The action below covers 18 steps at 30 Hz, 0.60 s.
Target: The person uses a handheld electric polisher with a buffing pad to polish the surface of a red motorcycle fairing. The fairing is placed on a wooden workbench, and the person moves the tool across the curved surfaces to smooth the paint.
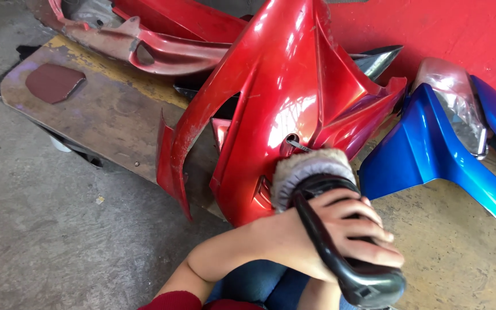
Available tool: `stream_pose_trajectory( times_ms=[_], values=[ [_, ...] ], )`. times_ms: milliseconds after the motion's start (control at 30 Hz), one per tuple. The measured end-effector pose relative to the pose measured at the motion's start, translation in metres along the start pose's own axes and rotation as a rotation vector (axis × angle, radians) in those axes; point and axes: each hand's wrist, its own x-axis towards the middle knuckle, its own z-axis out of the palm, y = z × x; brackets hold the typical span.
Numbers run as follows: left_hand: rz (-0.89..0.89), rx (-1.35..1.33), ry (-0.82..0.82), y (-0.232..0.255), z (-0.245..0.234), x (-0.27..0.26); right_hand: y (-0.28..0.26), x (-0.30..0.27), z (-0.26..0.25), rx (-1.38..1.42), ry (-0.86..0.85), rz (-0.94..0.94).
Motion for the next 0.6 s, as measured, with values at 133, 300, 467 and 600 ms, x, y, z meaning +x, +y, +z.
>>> stream_pose_trajectory(
  times_ms=[133, 300, 467, 600],
  values=[
    [-0.028, 0.03, -0.009, 0.004, -0.021, 0.0, 0.044, 0.033, -0.025, 0.077, 0.02, -0.023],
    [-0.078, 0.076, -0.013, 0.003, 0.005, -0.001, 0.149, 0.105, -0.05, 0.163, 0.047, -0.058],
    [-0.052, -0.053, -0.049, -0.002, 0.024, 0.019, 0.159, 0.124, -0.052, 0.231, 0.073, -0.095],
    [-0.035, -0.024, -0.05, -0.01, 0.032, 0.008, 0.162, 0.137, -0.053, 0.303, 0.092, -0.12]
  ],
)
